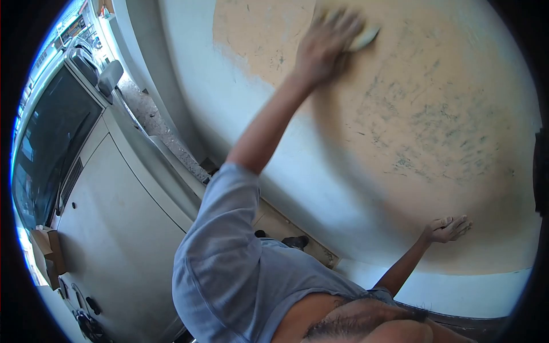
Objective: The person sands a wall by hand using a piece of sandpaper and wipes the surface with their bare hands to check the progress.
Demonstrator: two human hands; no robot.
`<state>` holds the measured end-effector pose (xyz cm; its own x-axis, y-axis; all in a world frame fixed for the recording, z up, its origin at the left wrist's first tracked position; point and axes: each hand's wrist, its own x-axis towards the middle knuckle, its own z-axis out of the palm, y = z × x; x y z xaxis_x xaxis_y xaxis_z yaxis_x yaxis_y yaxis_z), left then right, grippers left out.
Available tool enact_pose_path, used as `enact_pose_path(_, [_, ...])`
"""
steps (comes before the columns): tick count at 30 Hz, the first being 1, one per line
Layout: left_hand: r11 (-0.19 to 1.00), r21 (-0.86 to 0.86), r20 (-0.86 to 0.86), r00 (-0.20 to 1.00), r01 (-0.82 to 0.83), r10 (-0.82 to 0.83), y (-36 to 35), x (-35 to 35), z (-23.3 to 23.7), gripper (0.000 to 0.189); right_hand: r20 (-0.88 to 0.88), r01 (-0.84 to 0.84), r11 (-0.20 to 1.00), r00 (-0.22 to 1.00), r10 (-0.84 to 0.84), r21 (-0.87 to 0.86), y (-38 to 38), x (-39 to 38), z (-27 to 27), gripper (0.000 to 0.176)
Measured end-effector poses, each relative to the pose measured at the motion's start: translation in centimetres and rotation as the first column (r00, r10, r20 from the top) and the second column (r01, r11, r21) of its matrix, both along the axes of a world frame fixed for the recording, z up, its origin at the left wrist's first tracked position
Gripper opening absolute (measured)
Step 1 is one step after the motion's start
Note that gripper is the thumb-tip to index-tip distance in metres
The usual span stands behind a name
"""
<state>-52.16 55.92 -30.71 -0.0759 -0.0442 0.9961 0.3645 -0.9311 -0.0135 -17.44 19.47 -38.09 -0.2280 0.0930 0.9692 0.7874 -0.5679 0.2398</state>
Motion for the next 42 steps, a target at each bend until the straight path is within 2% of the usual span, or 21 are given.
enact_pose_path(3, [0.963, -0.269, -0.010, 1.000, 0.005, -0.008, -2.0, 0.4, -17.7, 0.030, -0.032, -0.015, 1.000, 0.999, 0.016, 0.027, 0.5, -0.7, -0.2, 0.047])
enact_pose_path(5, [0.908, -0.417, 0.095, 0.995, 0.035, 0.005, -3.5, 1.0, -20.7, 0.031, -0.005, -0.053, 0.998, 0.999, 0.053, 0.016, 0.4, -0.6, 0.0, 0.047])
enact_pose_path(7, [0.978, -0.210, 0.110, 0.994, 0.002, 0.021, 0.0, 0.8, -16.7, 0.033, -0.017, -0.032, 0.999, 0.999, 0.031, -0.011, -0.3, -0.7, -0.3, 0.048])
enact_pose_path(9, [0.993, -0.079, 0.132, 0.987, -0.085, 0.095, 3.3, -1.7, -6.1, 0.039, -0.024, -0.022, 1.000, 0.999, 0.022, -0.020, 0.0, -0.1, -0.4, 0.048])
enact_pose_path(10, [0.961, -0.267, 0.099, 0.994, 0.070, -0.045, 2.8, -3.5, -0.8, 0.042, -0.042, -0.004, 1.000, 0.999, 0.003, -0.031, -0.4, 0.1, -0.6, 0.048])
enact_pose_path(12, [0.998, -0.023, 0.035, 0.998, 0.050, -0.049, 3.6, -6.5, 7.8, 0.035, -0.054, 0.004, 1.000, 0.999, -0.006, -0.031, 0.3, 0.3, -0.3, 0.048])
enact_pose_path(15, [0.972, -0.227, -0.013, 0.998, 0.058, -0.062, 4.8, -4.9, -1.5, 0.042, -0.051, -0.031, 1.000, 0.998, 0.031, -0.001, 0.2, -0.3, -0.6, 0.048])
enact_pose_path(17, [0.975, -0.167, -0.063, 0.988, -0.148, 0.139, 4.0, -4.0, -12.1, 0.035, -0.091, 0.033, 0.999, 0.995, -0.034, -0.016, 0.2, -0.6, -0.6, 0.049])
enact_pose_path(18, [0.960, -0.280, 0.042, 0.999, 0.022, -0.011, 2.0, -3.8, -17.0, 0.034, -0.093, 0.032, 0.999, 0.995, -0.032, -0.007, -0.2, -0.7, -0.5, 0.049])
enact_pose_path(21, [0.966, -0.256, -0.015, 0.999, -0.039, 0.036, 5.9, -4.7, -18.3, 0.031, -0.027, 0.000, 0.999, 1.000, -0.001, -0.046, 0.5, -0.6, -0.3, 0.050])
enact_pose_path(23, [0.992, -0.108, 0.123, 0.989, -0.070, 0.083, 9.0, -8.1, -7.9, 0.019, -0.027, 0.047, 0.999, 0.998, -0.048, -0.026, 0.3, -0.1, -0.4, 0.051])
enact_pose_path(24, [0.888, -0.422, -0.027, 0.981, -0.183, 0.190, 11.2, -9.6, -4.8, 0.017, -0.022, 0.054, 0.998, 0.998, -0.055, -0.034, 0.1, -0.1, -0.3, 0.051])
enact_pose_path(27, [0.997, -0.015, 0.098, 0.992, -0.080, 0.081, 11.6, -13.6, 5.5, 0.034, -0.054, 0.059, 0.998, 0.997, -0.060, -0.021, 0.3, 0.0, -0.6, 0.053])
enact_pose_path(29, [0.959, -0.189, 0.076, 0.970, -0.212, 0.229, 13.6, -13.4, -2.2, 0.017, -0.026, 0.041, 0.999, 0.999, -0.042, -0.036, 0.3, 0.0, -0.6, 0.054])
enact_pose_path(30, [0.951, 0.006, 0.169, 0.938, -0.310, 0.304, 13.6, -13.6, -5.2, 0.019, -0.044, 0.034, 0.999, 0.998, -0.035, -0.031, 0.5, -0.1, -0.6, 0.054])
enact_pose_path(33, [0.962, -0.272, 0.174, 0.982, -0.028, 0.078, 13.3, -12.9, -20.8, 0.030, -0.087, 0.041, 0.999, 0.995, -0.040, 0.006, 0.7, -0.7, -0.8, 0.054])
enact_pose_path(36, [0.959, -0.185, 0.130, 0.962, -0.213, 0.238, 13.5, -13.3, -14.3, 0.033, -0.053, 0.094, 0.995, 0.994, -0.096, -0.042, 0.3, -0.5, -0.1, 0.054])
enact_pose_path(38, [0.939, -0.138, 0.163, 0.928, -0.314, 0.334, 13.7, -13.7, -3.1, 0.030, -0.004, 0.066, 0.997, 0.998, -0.067, -0.035, 0.3, 0.1, -0.3, 0.055])
enact_pose_path(39, [0.843, -0.461, -0.006, 0.951, -0.278, 0.310, 13.7, -14.2, 0.3, 0.027, 0.006, 0.073, 0.996, 0.997, -0.073, -0.043, -0.1, 0.1, -0.3, 0.055])
enact_pose_path(40, [0.989, -0.116, 0.153, 0.982, -0.093, 0.111, 12.5, -14.2, 5.9, 0.035, -0.011, 0.072, 0.996, 0.997, -0.072, -0.044, 0.0, 0.1, -0.5, 0.053])
enact_pose_path(42, [0.995, -0.094, 0.122, 0.992, -0.018, 0.029, 12.4, -14.1, 5.6, 0.036, -0.037, 0.074, 0.996, 0.996, -0.075, -0.043, 0.1, 0.1, -0.5, 0.052])
